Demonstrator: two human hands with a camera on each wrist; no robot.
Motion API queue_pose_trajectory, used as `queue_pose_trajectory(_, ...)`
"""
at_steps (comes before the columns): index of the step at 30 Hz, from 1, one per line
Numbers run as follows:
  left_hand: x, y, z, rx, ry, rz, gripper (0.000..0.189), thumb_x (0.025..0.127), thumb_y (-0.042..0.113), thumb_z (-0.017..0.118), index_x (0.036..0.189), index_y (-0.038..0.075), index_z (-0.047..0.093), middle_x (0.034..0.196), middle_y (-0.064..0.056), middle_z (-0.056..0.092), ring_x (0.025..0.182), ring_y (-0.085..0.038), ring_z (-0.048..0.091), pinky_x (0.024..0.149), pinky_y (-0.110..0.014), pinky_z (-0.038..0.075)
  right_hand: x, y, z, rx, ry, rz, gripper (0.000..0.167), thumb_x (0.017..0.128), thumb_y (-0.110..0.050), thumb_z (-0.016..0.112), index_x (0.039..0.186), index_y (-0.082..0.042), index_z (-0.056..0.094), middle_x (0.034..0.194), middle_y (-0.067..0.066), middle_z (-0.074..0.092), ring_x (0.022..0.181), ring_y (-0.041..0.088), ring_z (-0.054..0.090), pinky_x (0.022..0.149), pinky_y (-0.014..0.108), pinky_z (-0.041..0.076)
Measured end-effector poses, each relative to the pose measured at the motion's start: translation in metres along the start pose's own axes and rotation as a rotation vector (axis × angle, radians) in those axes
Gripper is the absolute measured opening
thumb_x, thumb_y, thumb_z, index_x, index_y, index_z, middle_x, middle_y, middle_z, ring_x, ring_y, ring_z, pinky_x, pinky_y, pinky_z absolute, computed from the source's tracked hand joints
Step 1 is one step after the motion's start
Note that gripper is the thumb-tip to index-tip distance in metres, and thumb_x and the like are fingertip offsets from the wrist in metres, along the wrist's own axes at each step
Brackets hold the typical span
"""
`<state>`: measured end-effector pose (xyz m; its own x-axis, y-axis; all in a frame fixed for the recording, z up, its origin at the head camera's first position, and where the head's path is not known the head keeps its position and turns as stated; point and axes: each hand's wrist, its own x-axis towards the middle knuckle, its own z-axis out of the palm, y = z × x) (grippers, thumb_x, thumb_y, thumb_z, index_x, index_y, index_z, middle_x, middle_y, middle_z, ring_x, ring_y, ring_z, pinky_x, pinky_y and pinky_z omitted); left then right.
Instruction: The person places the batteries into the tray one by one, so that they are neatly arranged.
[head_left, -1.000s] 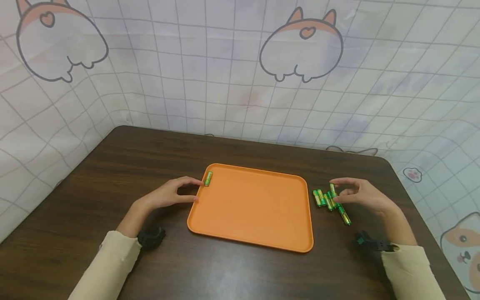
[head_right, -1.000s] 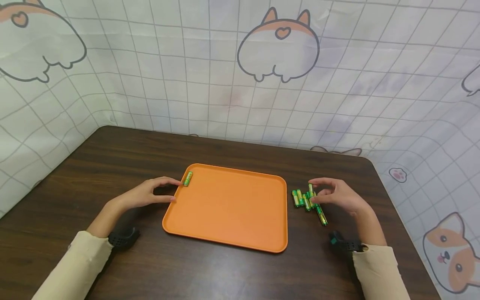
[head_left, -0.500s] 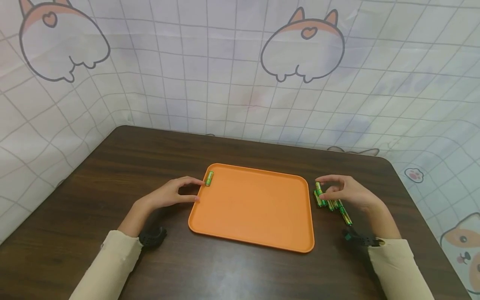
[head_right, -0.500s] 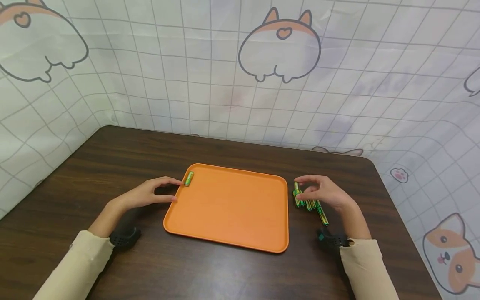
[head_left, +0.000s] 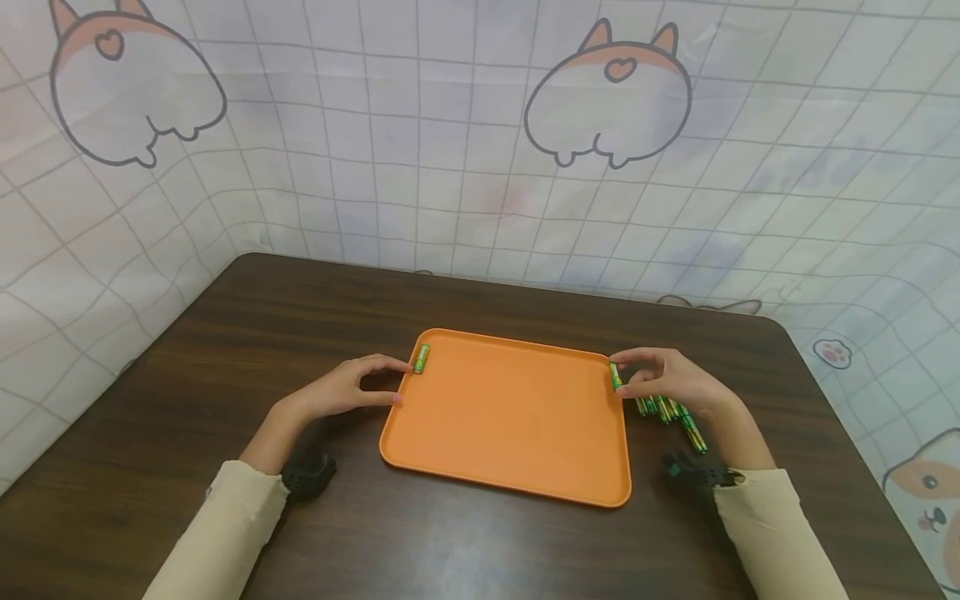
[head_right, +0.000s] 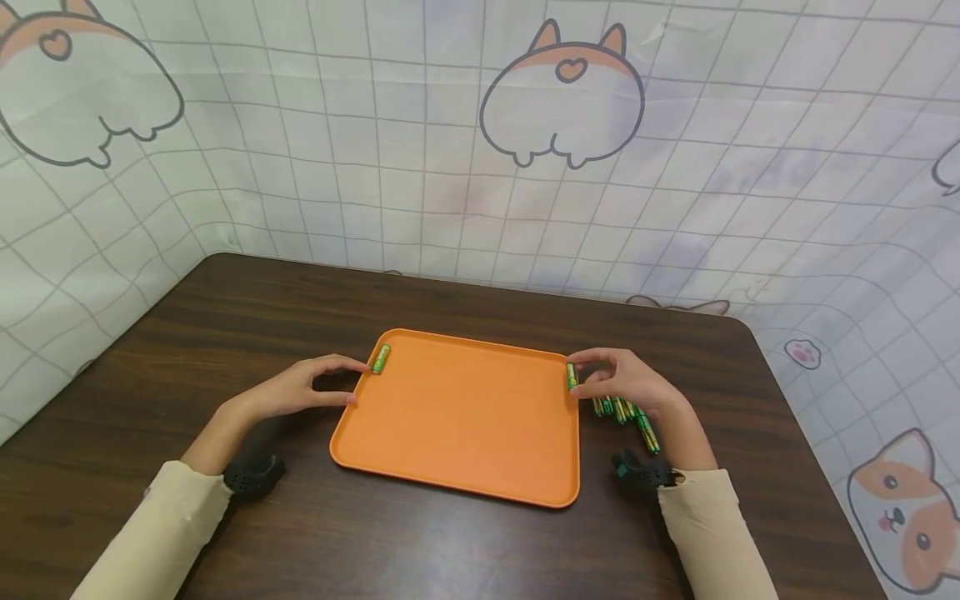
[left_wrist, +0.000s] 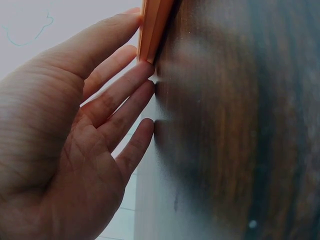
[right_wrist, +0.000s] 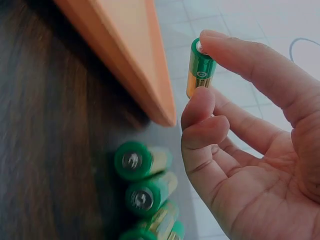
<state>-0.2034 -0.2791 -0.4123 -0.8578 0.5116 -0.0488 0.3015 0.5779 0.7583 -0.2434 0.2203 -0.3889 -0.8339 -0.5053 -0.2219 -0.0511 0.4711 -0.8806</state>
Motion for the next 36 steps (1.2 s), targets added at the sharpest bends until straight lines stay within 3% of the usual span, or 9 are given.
queue_pose_trajectory(5,0.001,-0.001,0.0,0.005,0.001,0.002,0.053,0.09,0.032,0.071,0.137,0.012,0.056,0.14,-0.011,0.052,0.133,-0.032,0.043,0.107,-0.053,0.036,0.006,-0.007,0.002,-0.03,0.009,-0.004,0.065,0.085,-0.018,0.078,0.14,0.001,0.049,0.112,0.016,0.065,0.085,0.025,0.067,0.076,0.032,0.048)
queue_pose_trajectory(14,0.0,-0.003,0.001,-0.002,-0.005,-0.014,0.052,0.091,0.032,0.07,0.137,0.013,0.056,0.141,-0.012,0.05,0.133,-0.033,0.043,0.106,-0.054,0.037,0.016,-0.02,0.004,-0.065,-0.012,-0.001,0.064,0.086,-0.02,0.077,0.141,-0.001,0.049,0.135,0.022,0.052,0.096,0.02,0.065,0.089,0.036,0.047)
queue_pose_trajectory(17,0.0,-0.002,0.001,-0.007,-0.008,-0.015,0.052,0.091,0.032,0.07,0.137,0.013,0.056,0.142,-0.012,0.05,0.133,-0.033,0.042,0.106,-0.054,0.037,0.02,-0.024,0.007,-0.051,-0.021,-0.009,0.064,0.086,-0.019,0.077,0.14,-0.001,0.049,0.129,0.025,0.057,0.094,0.024,0.065,0.092,0.039,0.048)
queue_pose_trajectory(21,-0.001,-0.001,0.0,-0.01,-0.007,-0.013,0.051,0.091,0.031,0.07,0.137,0.013,0.056,0.142,-0.012,0.05,0.134,-0.034,0.042,0.107,-0.055,0.036,0.027,-0.028,0.014,-0.033,-0.018,-0.025,0.063,0.085,-0.018,0.078,0.139,-0.002,0.051,0.134,0.025,0.054,0.094,0.027,0.066,0.095,0.042,0.047)
queue_pose_trajectory(29,-0.001,-0.003,-0.001,-0.001,-0.007,-0.004,0.052,0.092,0.032,0.07,0.137,0.013,0.056,0.142,-0.013,0.05,0.133,-0.034,0.042,0.107,-0.054,0.037,0.045,-0.039,0.032,-0.016,-0.022,-0.052,0.062,0.084,-0.02,0.078,0.138,-0.004,0.053,0.138,0.022,0.053,0.097,0.024,0.066,0.105,0.054,0.038)
queue_pose_trajectory(36,0.0,-0.003,-0.001,0.005,-0.004,0.003,0.052,0.091,0.032,0.071,0.137,0.013,0.056,0.141,-0.012,0.051,0.134,-0.033,0.043,0.107,-0.054,0.037,0.059,-0.047,0.044,-0.003,-0.034,-0.051,0.062,0.083,-0.021,0.079,0.137,-0.005,0.054,0.146,0.021,0.043,0.102,0.023,0.066,0.107,0.057,0.034)
